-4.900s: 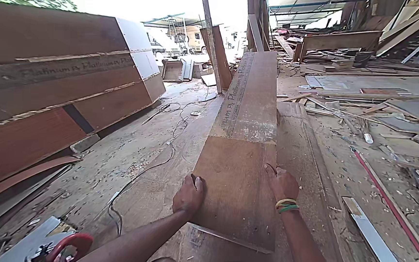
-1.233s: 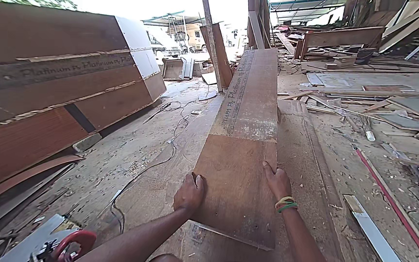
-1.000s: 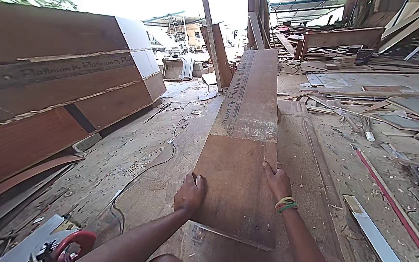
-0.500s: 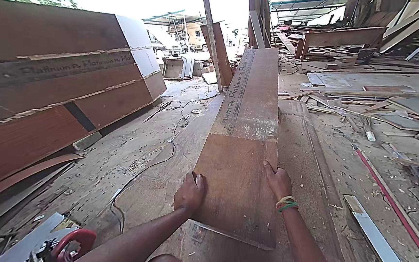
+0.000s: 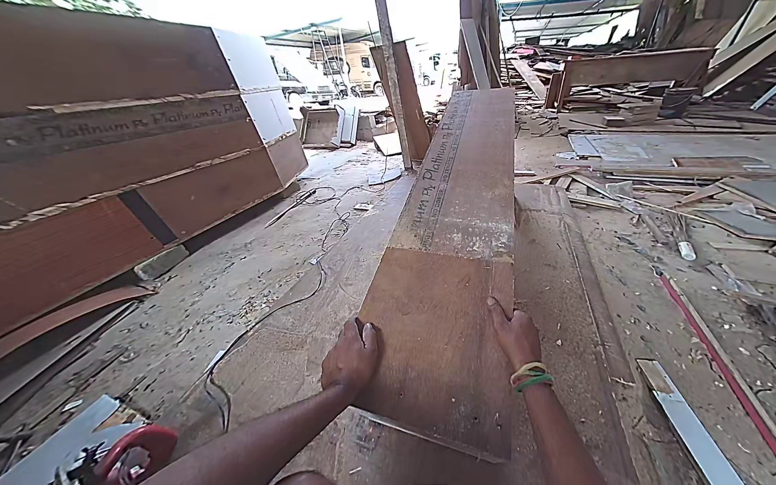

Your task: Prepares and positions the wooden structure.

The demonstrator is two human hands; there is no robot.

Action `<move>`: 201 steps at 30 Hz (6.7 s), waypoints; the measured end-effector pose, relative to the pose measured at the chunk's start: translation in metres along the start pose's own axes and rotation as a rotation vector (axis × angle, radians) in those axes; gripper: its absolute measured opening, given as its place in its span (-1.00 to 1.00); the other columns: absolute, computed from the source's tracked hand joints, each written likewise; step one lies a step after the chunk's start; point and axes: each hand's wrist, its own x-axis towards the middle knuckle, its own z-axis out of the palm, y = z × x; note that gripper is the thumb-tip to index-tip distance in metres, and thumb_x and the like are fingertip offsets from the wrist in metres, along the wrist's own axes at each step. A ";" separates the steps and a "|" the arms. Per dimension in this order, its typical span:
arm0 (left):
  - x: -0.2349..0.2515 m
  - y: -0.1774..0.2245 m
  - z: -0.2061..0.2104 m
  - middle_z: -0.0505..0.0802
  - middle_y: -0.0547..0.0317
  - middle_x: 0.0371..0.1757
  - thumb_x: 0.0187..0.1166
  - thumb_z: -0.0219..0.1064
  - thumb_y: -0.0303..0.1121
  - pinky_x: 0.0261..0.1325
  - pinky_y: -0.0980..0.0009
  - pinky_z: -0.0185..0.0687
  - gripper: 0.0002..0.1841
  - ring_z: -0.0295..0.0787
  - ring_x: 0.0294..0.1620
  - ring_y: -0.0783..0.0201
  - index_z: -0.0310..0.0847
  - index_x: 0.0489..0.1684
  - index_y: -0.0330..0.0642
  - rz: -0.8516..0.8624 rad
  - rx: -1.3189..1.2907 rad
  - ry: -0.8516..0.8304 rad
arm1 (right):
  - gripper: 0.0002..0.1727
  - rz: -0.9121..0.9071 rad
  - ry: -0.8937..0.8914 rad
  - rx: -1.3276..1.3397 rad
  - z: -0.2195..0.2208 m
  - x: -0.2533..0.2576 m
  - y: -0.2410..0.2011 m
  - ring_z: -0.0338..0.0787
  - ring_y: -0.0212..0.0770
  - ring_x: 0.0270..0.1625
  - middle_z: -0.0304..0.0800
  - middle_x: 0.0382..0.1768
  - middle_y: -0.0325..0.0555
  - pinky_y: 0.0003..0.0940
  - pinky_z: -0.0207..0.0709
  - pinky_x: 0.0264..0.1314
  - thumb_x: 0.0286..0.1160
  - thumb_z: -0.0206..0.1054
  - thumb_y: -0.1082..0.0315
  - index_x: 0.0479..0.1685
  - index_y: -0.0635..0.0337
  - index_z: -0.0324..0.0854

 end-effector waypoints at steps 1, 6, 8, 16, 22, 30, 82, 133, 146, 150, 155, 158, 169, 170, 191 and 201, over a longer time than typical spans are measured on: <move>0.000 0.000 0.000 0.78 -0.05 0.37 0.81 -0.28 0.12 0.19 -0.17 0.69 -0.36 0.83 0.26 -0.09 0.31 0.65 -0.06 0.000 0.001 0.003 | -0.18 0.000 0.000 0.002 0.000 0.000 0.000 0.85 0.13 -0.01 0.83 -0.20 0.19 0.14 0.63 0.07 0.59 0.15 -0.41 -0.14 0.34 0.70; -0.001 0.001 -0.001 0.78 -0.07 0.37 0.81 -0.28 0.10 0.20 -0.17 0.68 -0.37 0.82 0.27 -0.10 0.31 0.66 -0.08 0.000 -0.002 0.005 | -0.18 0.005 0.001 0.006 0.000 0.000 0.000 0.85 0.13 -0.01 0.83 -0.19 0.19 0.14 0.64 0.07 0.59 0.14 -0.41 -0.12 0.34 0.70; -0.001 0.001 -0.001 0.78 -0.08 0.37 0.82 -0.28 0.10 0.20 -0.17 0.68 -0.37 0.82 0.27 -0.10 0.32 0.66 -0.07 0.002 0.001 0.002 | -0.18 0.003 0.001 0.009 0.000 0.000 0.000 0.85 0.14 -0.01 0.83 -0.19 0.20 0.14 0.63 0.08 0.60 0.15 -0.40 -0.11 0.35 0.70; -0.002 0.002 -0.002 0.78 -0.05 0.38 0.81 -0.27 0.11 0.20 -0.17 0.69 -0.38 0.82 0.27 -0.09 0.32 0.66 -0.06 -0.005 -0.003 0.001 | -0.17 0.003 -0.002 0.005 0.001 0.001 0.001 0.85 0.14 0.01 0.83 -0.18 0.20 0.14 0.64 0.09 0.59 0.14 -0.41 -0.10 0.35 0.70; -0.001 0.001 -0.002 0.76 -0.05 0.40 0.82 -0.26 0.10 0.22 -0.16 0.68 -0.38 0.81 0.29 -0.08 0.30 0.68 -0.06 -0.001 -0.002 -0.003 | -0.18 0.004 -0.001 0.006 0.001 0.002 0.001 0.85 0.14 -0.01 0.83 -0.20 0.20 0.14 0.64 0.07 0.59 0.14 -0.41 -0.14 0.34 0.71; -0.001 0.002 -0.002 0.77 -0.04 0.41 0.82 -0.26 0.12 0.22 -0.15 0.69 -0.36 0.82 0.28 -0.08 0.27 0.71 -0.06 -0.008 0.005 -0.007 | -0.17 0.003 0.001 0.009 0.001 0.001 0.001 0.85 0.15 0.02 0.84 -0.17 0.21 0.15 0.64 0.10 0.59 0.14 -0.42 -0.11 0.36 0.71; -0.002 0.002 -0.003 0.76 -0.05 0.40 0.82 -0.29 0.10 0.21 -0.16 0.68 -0.38 0.81 0.28 -0.08 0.32 0.65 -0.07 0.004 -0.004 0.001 | -0.17 0.000 0.004 0.016 0.001 0.000 0.001 0.85 0.15 -0.01 0.83 -0.20 0.21 0.15 0.63 0.07 0.59 0.13 -0.42 -0.13 0.35 0.71; -0.003 0.002 -0.003 0.78 -0.07 0.36 0.82 -0.29 0.09 0.18 -0.17 0.68 -0.39 0.82 0.27 -0.10 0.34 0.62 -0.06 0.004 -0.001 0.000 | -0.17 0.003 0.002 0.024 -0.001 -0.001 0.000 0.84 0.16 0.04 0.83 -0.13 0.24 0.16 0.62 0.12 0.59 0.15 -0.40 -0.09 0.37 0.70; 0.000 0.000 0.000 0.77 -0.04 0.39 0.82 -0.26 0.11 0.20 -0.15 0.68 -0.38 0.82 0.28 -0.07 0.34 0.63 -0.06 -0.003 -0.013 0.001 | -0.18 0.013 -0.006 0.022 -0.001 -0.002 0.000 0.85 0.14 0.03 0.83 -0.14 0.22 0.16 0.62 0.12 0.60 0.14 -0.41 -0.08 0.34 0.70; 0.000 0.000 0.000 0.77 -0.04 0.40 0.82 -0.27 0.10 0.20 -0.15 0.69 -0.38 0.82 0.28 -0.07 0.32 0.65 -0.07 0.000 -0.009 0.001 | -0.18 0.013 -0.003 0.020 0.000 -0.002 0.000 0.85 0.15 0.03 0.83 -0.15 0.21 0.15 0.63 0.11 0.59 0.15 -0.41 -0.08 0.34 0.71; 0.000 0.000 -0.001 0.76 -0.05 0.41 0.81 -0.26 0.11 0.21 -0.16 0.68 -0.37 0.82 0.29 -0.08 0.32 0.66 -0.07 -0.001 -0.008 0.001 | -0.18 0.010 -0.002 0.026 0.000 -0.001 0.001 0.85 0.15 0.01 0.83 -0.16 0.22 0.15 0.63 0.10 0.60 0.15 -0.40 -0.10 0.35 0.70; 0.000 0.000 -0.001 0.77 -0.05 0.40 0.82 -0.27 0.11 0.20 -0.16 0.69 -0.38 0.82 0.28 -0.07 0.33 0.65 -0.05 0.001 -0.014 0.001 | -0.18 0.007 -0.001 0.023 0.000 -0.001 0.001 0.85 0.15 0.01 0.83 -0.17 0.22 0.16 0.63 0.09 0.59 0.15 -0.41 -0.11 0.35 0.71; -0.001 0.000 -0.001 0.76 -0.07 0.39 0.81 -0.28 0.10 0.18 -0.17 0.68 -0.38 0.81 0.27 -0.10 0.34 0.63 -0.08 0.008 -0.009 -0.001 | -0.16 -0.001 -0.004 0.010 0.000 -0.002 0.000 0.85 0.16 0.01 0.83 -0.16 0.23 0.17 0.63 0.10 0.60 0.12 -0.42 -0.10 0.36 0.71; -0.001 0.000 -0.002 0.77 -0.06 0.39 0.81 -0.28 0.10 0.19 -0.17 0.69 -0.38 0.81 0.27 -0.10 0.33 0.63 -0.07 0.006 -0.007 -0.002 | -0.16 -0.001 -0.005 0.009 0.000 -0.002 0.000 0.85 0.16 0.02 0.83 -0.16 0.24 0.17 0.63 0.10 0.60 0.13 -0.41 -0.09 0.36 0.71; 0.000 -0.001 -0.003 0.79 -0.08 0.37 0.82 -0.22 0.11 0.22 -0.17 0.67 -0.38 0.81 0.29 -0.10 0.33 0.67 -0.05 0.003 -0.040 -0.003 | -0.18 0.001 0.001 0.007 0.001 -0.001 0.000 0.85 0.15 0.01 0.83 -0.16 0.22 0.17 0.63 0.10 0.60 0.14 -0.41 -0.11 0.35 0.71; 0.001 -0.002 -0.002 0.80 -0.07 0.34 0.80 -0.20 0.14 0.18 -0.18 0.68 -0.38 0.82 0.27 -0.10 0.37 0.62 -0.04 0.003 -0.046 -0.009 | -0.17 0.002 -0.005 0.013 0.000 -0.002 0.000 0.84 0.16 0.02 0.82 -0.15 0.24 0.17 0.62 0.10 0.60 0.13 -0.41 -0.09 0.36 0.71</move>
